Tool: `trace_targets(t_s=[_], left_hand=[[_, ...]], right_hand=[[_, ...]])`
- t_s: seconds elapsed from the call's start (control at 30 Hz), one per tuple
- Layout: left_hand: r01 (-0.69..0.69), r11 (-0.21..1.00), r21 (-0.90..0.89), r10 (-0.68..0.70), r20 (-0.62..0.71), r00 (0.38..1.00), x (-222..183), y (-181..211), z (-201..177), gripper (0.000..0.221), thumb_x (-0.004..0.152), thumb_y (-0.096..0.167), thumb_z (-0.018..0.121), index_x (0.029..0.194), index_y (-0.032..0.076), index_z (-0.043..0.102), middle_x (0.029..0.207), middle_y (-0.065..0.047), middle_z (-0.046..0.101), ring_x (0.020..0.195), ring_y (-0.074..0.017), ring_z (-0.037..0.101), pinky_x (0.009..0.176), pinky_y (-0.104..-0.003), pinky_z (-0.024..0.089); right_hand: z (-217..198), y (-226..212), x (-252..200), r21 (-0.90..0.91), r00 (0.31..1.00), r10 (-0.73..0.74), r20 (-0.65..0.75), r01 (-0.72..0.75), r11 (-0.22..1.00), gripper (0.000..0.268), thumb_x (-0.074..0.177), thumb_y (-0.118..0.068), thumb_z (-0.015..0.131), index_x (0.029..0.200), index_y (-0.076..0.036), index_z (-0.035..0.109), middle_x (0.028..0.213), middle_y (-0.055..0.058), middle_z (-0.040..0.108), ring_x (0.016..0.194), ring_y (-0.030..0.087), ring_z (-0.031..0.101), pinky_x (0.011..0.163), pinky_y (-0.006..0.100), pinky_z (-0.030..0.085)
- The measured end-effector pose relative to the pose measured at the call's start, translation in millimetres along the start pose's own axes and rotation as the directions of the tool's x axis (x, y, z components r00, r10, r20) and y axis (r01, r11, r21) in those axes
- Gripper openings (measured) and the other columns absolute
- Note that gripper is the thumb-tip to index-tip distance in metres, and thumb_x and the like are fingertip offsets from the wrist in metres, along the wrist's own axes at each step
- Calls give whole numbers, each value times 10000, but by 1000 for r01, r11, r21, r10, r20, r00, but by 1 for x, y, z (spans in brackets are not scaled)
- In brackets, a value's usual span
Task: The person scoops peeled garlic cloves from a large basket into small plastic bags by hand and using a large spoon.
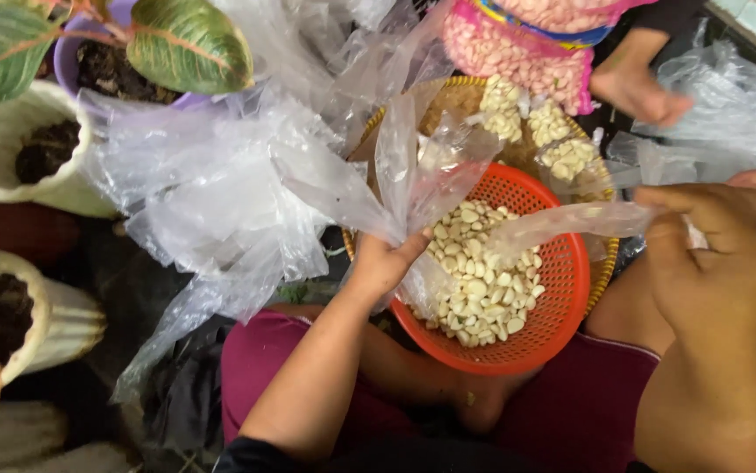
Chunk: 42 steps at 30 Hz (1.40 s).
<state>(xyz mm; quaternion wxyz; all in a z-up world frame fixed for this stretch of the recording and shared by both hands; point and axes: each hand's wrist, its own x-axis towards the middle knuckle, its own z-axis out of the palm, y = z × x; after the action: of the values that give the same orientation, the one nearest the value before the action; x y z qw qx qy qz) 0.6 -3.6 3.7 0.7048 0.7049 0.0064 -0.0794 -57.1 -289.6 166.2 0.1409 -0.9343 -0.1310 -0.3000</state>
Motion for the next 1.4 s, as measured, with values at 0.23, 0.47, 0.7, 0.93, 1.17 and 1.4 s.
trace_targets(t_s=[0.23, 0.47, 0.7, 0.93, 1.17, 1.4], left_hand=[[237, 969, -74, -205, 301, 931, -17, 9, 21, 620, 715, 197, 873, 1252, -2, 634, 1216, -188, 700, 1198, -303, 649, 1074, -438, 514], [45, 984, -174, -27, 102, 994, -1, 1, 0, 428, 805, 181, 772, 1175, 16, 631, 1119, -175, 663, 1113, -279, 605, 1049, -425, 462], [-107, 961, -255, 36, -270, 962, 33, -53, -32, 68, 933, 156, 627, 976, 142, 678, 901, -40, 675, 913, -159, 629, 970, -294, 473], [343, 869, -357, -442, -247, 862, 37, -25, -9, 671, 786, 287, 786, 1363, -14, 621, 1292, -218, 693, 1222, -276, 646, 1107, -455, 450], [426, 801, -419, -518, -132, 845, 49, -17, -4, 801, 828, 312, 791, 1473, -50, 483, 1402, -251, 603, 1294, -350, 602, 1116, -535, 439], [333, 796, -506, -489, -212, 846, 46, -17, -13, 679, 815, 232, 782, 1364, -117, 587, 1261, -229, 686, 1184, -238, 605, 1048, -482, 476]], right_hand=[[51, -73, 10, 508, 955, 226, 193, -294, 809, 260, 935, 102, 587, 1052, -50, 762, 1021, 97, 773, 984, 238, 739, 923, 371, 569], [95, -123, 19, 920, 906, -313, 284, -166, 355, 334, 869, 162, 562, 1096, -6, 740, 979, 158, 776, 924, 292, 753, 884, 472, 619], [243, 32, 61, 736, 916, 163, 366, -393, 551, 209, 1023, 106, 502, 1158, 118, 660, 1003, 309, 701, 943, 347, 726, 878, 454, 615], [372, 67, 88, -137, 604, 335, 723, -349, 927, 473, 961, -459, 637, 1277, -121, 734, 1216, 160, 737, 1222, 362, 650, 1024, 529, 515], [442, 64, 92, -477, 388, 566, 728, -306, 824, 339, 956, -280, 576, 1077, -71, 814, 1102, 181, 779, 1150, 420, 693, 949, 592, 496], [374, 87, 68, 416, 691, 497, 525, -718, 559, 205, 958, -125, 666, 1141, -75, 743, 737, 46, 654, 679, 136, 648, 636, 296, 547]])
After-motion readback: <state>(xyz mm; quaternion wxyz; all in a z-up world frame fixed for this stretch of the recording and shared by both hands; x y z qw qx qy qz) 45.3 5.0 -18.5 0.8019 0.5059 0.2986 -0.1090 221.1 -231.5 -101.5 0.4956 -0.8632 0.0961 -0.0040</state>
